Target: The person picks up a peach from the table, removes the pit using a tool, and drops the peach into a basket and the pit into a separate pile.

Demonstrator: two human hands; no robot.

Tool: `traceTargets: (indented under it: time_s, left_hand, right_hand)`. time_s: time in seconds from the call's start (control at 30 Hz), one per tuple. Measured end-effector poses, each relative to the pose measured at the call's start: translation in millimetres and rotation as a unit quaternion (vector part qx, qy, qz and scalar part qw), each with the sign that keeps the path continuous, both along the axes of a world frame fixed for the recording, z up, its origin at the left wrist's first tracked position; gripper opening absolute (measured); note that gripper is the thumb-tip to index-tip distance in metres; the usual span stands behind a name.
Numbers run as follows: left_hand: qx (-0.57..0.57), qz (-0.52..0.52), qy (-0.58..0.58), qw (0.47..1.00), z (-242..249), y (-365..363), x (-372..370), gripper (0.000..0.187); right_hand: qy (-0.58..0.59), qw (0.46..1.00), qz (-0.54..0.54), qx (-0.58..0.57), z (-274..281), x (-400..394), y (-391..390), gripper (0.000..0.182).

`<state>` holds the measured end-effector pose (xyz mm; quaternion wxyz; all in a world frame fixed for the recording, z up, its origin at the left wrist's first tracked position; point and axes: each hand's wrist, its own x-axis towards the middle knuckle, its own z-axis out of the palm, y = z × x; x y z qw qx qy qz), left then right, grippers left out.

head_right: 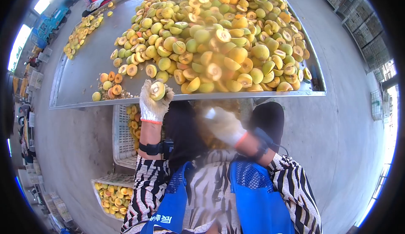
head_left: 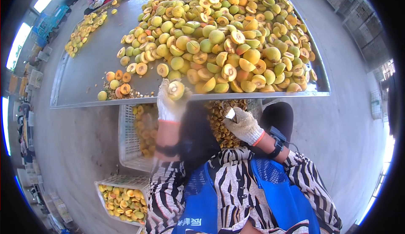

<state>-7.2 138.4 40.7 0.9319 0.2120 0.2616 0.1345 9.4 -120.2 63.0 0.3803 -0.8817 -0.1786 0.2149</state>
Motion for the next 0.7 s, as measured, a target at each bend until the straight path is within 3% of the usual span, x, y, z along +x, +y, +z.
traceTargets:
  time_s: [0.07,0.1,0.13,0.2,0.3,0.37,0.57,0.7]
  left_hand:
    - [0.082,-0.020,-0.051,0.995,-6.0,-33.1,-3.2,0.045]
    - [-0.071,-0.041,-0.048,0.995,8.1,-48.6,-5.6,0.046]
    - [-0.046,-0.039,-0.037,0.997,3.7,-61.3,-7.5,0.045]
    - [-0.139,-0.082,-0.038,0.986,5.4,-78.0,-12.4,0.043]
    - [-0.011,-0.077,-0.026,0.997,-7.7,-99.6,-17.3,0.042]
    - [0.164,-0.087,-0.031,0.982,-27.5,-104.6,-19.4,0.039]
    - [0.275,-0.080,-0.033,0.958,-32.8,-117.8,-24.4,0.029]
    - [0.273,-0.075,-0.028,0.959,-36.1,-122.2,-24.3,0.030]
  right_hand:
    - [-0.011,0.999,0.031,0.009,12.3,-1.0,3.2,0.029]
    - [0.032,0.999,0.042,-0.006,30.0,-1.3,5.8,0.029]
    - [-0.005,0.998,0.048,-0.030,20.4,-2.6,7.6,0.032]
    - [-0.012,0.996,0.070,-0.055,26.5,-5.8,5.5,0.036]
    - [-0.027,0.994,0.083,-0.058,12.3,-9.1,-0.8,0.038]
    - [-0.011,0.995,0.082,-0.063,14.1,-12.8,-4.8,0.030]
    - [0.009,0.991,0.094,-0.099,18.3,-18.9,-13.0,0.027]
    - [-0.028,0.987,0.107,-0.119,9.6,-17.3,-19.8,0.029]
